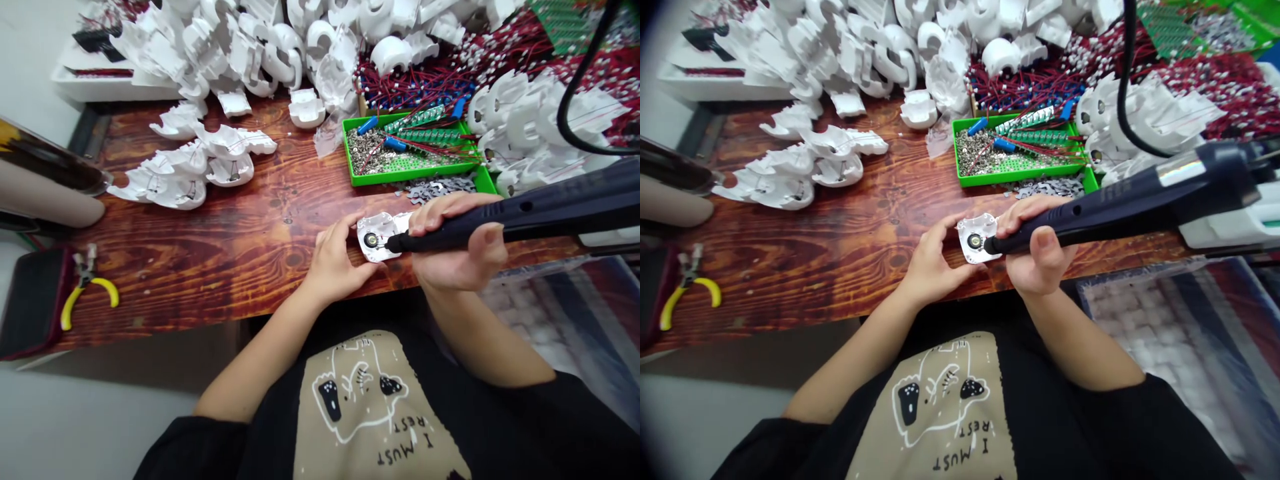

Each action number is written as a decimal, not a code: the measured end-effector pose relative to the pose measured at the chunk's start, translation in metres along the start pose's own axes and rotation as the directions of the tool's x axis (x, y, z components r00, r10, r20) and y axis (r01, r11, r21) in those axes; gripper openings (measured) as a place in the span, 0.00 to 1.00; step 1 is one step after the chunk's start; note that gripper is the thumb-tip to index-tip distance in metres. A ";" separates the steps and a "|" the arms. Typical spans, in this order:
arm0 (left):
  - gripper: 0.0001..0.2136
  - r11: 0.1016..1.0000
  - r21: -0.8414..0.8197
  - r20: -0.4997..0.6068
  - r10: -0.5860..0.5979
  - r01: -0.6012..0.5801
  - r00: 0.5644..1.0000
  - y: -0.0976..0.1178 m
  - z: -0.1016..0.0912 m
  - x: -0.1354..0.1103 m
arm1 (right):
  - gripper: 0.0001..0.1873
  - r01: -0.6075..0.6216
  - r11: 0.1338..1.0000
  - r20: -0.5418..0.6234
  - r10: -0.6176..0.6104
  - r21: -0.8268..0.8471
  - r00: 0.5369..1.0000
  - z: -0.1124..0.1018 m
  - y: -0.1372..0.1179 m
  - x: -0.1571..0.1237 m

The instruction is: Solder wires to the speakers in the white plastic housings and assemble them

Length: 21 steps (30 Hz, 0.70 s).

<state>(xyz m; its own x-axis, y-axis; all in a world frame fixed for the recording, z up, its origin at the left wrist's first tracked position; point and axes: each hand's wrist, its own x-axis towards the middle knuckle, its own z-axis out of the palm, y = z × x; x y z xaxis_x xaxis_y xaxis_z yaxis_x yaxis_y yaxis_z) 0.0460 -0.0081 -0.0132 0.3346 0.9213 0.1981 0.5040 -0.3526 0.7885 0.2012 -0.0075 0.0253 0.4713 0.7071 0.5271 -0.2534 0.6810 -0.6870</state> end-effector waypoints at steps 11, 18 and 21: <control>0.36 1.000 -0.022 -0.002 0.020 -0.020 1.000 0.000 0.002 -0.001 | 0.15 0.005 0.998 0.025 -0.004 -0.062 1.000 0.000 0.004 -0.002; 0.39 0.999 -0.036 -0.002 0.022 -0.022 1.000 -0.001 0.002 0.000 | 0.13 0.014 0.999 0.055 -0.011 -0.042 0.998 0.000 0.005 0.001; 0.38 0.999 -0.046 -0.004 0.021 -0.022 1.000 -0.001 0.002 0.000 | 0.13 0.018 0.998 0.054 -0.015 -0.061 0.998 0.002 0.005 0.001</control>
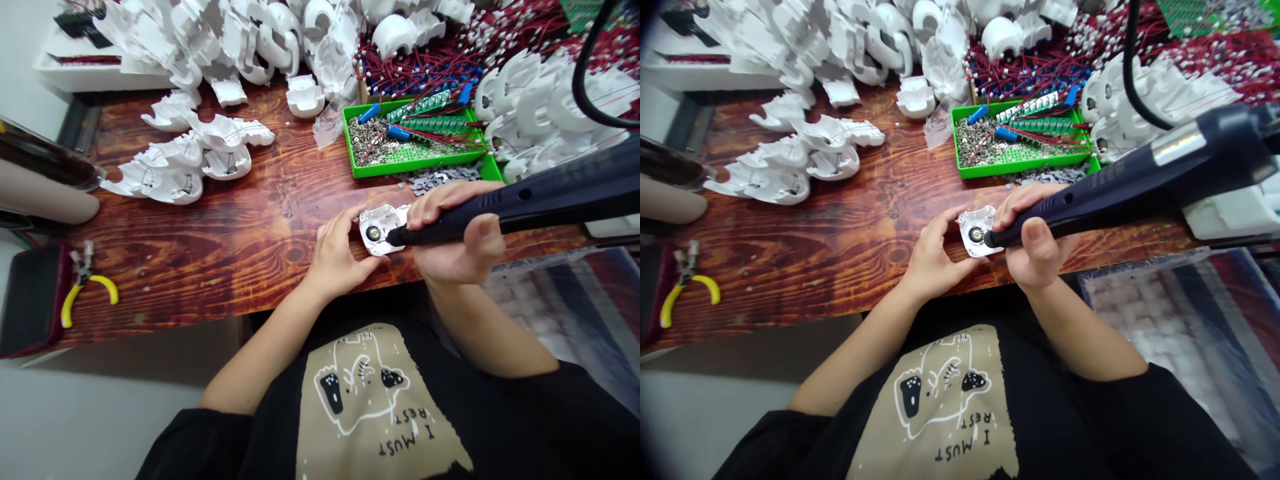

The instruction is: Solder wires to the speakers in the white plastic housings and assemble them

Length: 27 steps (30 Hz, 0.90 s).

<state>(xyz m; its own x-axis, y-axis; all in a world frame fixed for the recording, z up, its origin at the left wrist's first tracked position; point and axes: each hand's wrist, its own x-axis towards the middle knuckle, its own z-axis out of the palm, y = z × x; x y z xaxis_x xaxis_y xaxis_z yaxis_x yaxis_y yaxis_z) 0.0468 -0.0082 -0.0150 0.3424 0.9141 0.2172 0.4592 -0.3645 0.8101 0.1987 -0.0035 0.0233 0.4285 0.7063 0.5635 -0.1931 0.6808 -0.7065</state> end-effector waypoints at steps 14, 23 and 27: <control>0.37 0.999 0.030 0.001 0.015 -0.015 1.000 0.000 -0.001 -0.001 | 0.13 0.019 1.000 0.029 -0.020 0.023 0.999 -0.001 0.003 -0.002; 0.38 1.000 0.020 -0.007 0.001 -0.001 1.000 0.001 -0.002 0.000 | 0.13 0.023 0.999 0.044 -0.025 0.025 0.999 0.001 0.001 -0.002; 0.37 1.000 0.024 -0.009 0.010 -0.010 1.000 0.002 -0.001 -0.001 | 0.13 -0.001 0.999 0.030 0.000 0.043 1.000 0.003 0.000 -0.003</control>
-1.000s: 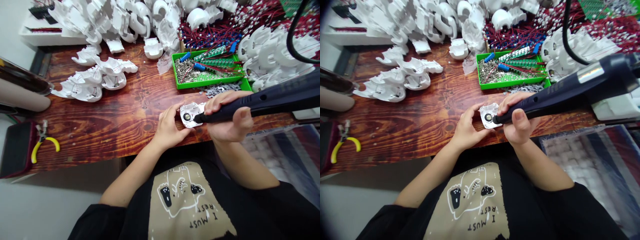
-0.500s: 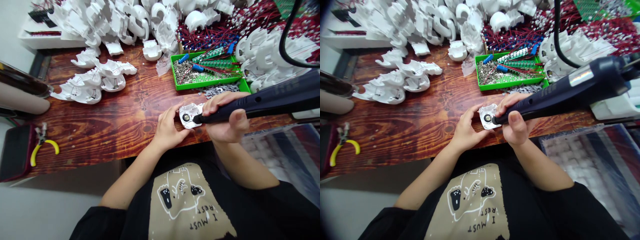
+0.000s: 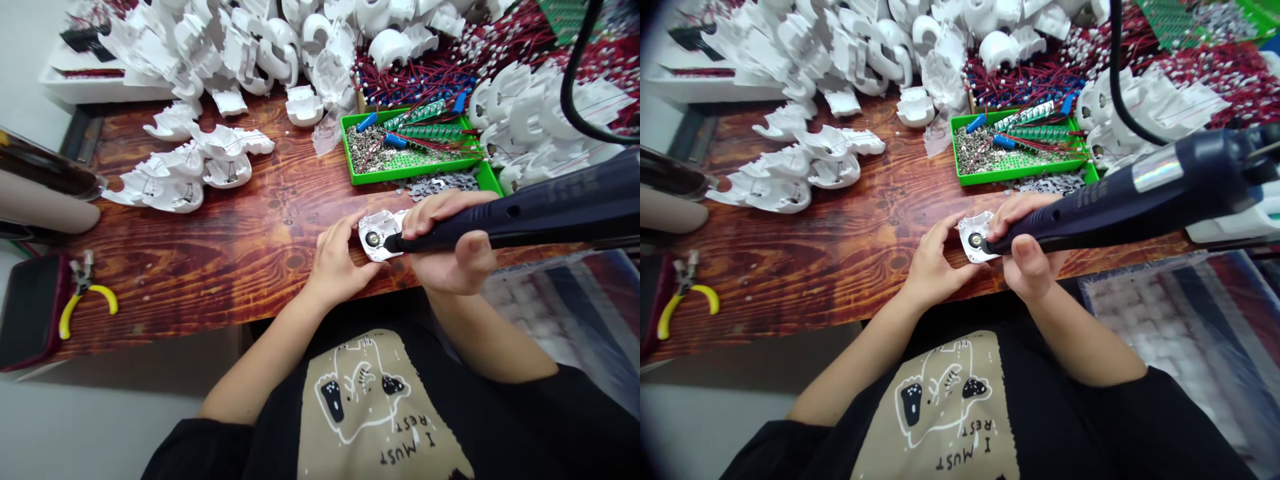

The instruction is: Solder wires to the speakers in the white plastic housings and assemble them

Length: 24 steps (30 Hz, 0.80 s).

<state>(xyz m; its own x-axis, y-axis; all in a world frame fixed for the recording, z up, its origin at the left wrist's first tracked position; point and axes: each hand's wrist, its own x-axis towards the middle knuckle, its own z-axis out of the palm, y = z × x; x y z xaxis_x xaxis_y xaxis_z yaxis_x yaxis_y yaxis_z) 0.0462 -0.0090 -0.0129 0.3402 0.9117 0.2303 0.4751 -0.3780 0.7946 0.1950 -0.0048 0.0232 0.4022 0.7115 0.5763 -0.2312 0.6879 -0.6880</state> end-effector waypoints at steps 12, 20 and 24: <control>0.35 1.000 0.026 -0.008 0.014 -0.014 1.000 -0.001 0.001 -0.001 | 0.15 -0.031 0.999 0.026 0.030 0.032 0.999 0.003 -0.004 -0.002; 0.36 0.999 0.013 -0.028 0.032 -0.032 0.999 -0.004 0.001 -0.003 | 0.13 -0.028 1.000 0.113 0.027 0.004 0.993 0.002 -0.003 -0.002; 0.37 0.999 0.018 -0.043 0.042 -0.042 0.998 -0.007 0.001 -0.005 | 0.13 -0.036 0.999 0.147 0.034 0.009 0.989 0.000 -0.003 -0.002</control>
<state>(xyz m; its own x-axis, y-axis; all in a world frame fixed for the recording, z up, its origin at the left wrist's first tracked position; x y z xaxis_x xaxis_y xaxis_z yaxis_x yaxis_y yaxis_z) 0.0424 -0.0110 -0.0201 0.3246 0.9010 0.2877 0.4749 -0.4183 0.7743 0.1944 -0.0085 0.0240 0.2596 0.7481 0.6107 -0.2533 0.6630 -0.7045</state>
